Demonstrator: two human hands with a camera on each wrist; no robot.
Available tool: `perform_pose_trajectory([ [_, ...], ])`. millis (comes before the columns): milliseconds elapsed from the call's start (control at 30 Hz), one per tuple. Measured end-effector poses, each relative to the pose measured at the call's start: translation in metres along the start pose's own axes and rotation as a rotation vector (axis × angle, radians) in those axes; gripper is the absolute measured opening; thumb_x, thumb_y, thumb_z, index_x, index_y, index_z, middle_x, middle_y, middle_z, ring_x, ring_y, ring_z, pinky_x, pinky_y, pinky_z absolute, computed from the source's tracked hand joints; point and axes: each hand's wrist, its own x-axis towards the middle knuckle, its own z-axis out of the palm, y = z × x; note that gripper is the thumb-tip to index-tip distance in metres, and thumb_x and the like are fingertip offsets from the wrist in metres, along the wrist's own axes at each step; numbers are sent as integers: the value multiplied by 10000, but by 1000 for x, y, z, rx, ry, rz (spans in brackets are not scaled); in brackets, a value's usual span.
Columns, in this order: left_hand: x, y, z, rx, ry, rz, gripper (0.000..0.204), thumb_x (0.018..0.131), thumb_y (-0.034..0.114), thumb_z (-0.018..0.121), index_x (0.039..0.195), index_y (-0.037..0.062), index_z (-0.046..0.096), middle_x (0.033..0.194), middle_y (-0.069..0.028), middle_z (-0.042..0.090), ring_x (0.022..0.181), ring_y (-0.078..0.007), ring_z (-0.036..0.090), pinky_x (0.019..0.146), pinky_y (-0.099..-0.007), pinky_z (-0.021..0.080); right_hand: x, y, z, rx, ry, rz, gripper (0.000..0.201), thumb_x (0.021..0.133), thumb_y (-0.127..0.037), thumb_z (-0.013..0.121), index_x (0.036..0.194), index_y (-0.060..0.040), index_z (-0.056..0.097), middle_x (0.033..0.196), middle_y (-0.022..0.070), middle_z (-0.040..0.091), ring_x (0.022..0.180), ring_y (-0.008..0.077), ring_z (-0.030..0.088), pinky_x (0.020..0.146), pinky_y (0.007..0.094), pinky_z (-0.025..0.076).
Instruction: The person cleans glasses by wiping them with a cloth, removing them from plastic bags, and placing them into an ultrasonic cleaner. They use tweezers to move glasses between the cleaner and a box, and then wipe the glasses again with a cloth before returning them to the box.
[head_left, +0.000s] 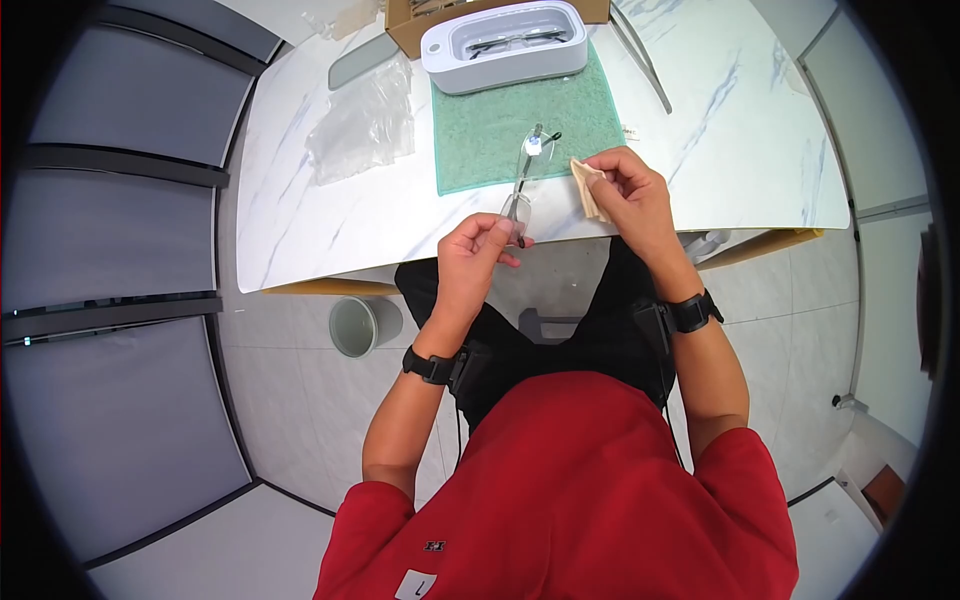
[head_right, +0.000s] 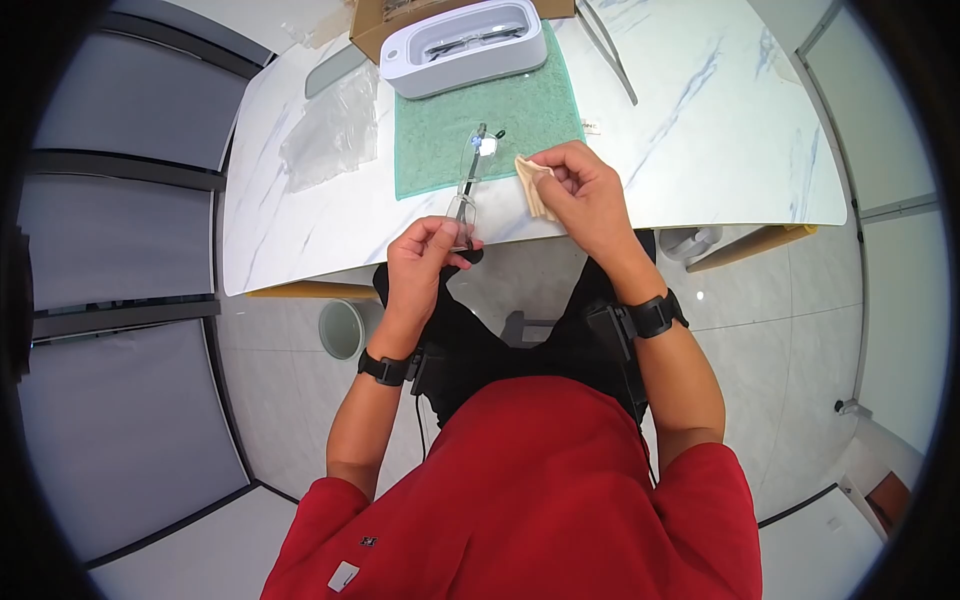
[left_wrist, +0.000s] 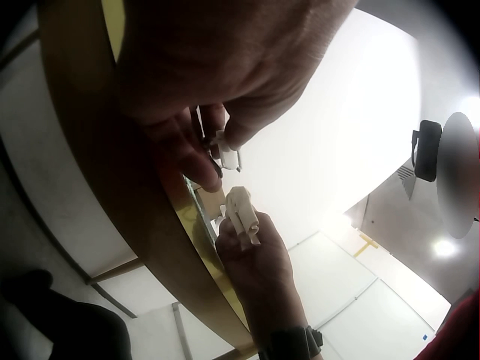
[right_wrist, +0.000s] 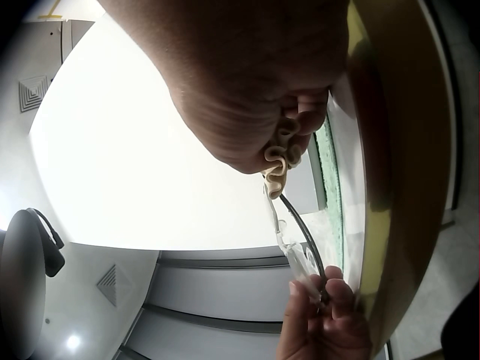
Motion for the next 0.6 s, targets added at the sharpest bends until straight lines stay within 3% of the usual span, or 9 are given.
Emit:
perform_pose_trajectory([
  [600, -1, 1, 0, -10, -12, 4, 155, 1017, 140, 606, 1030, -5, 661, 955, -87, 711, 898, -191, 729, 680, -268, 563, -1, 3, 0, 4, 5, 16, 158, 916, 3, 640, 1065, 16, 690, 961, -20, 604, 799, 22, 545, 709, 181, 447],
])
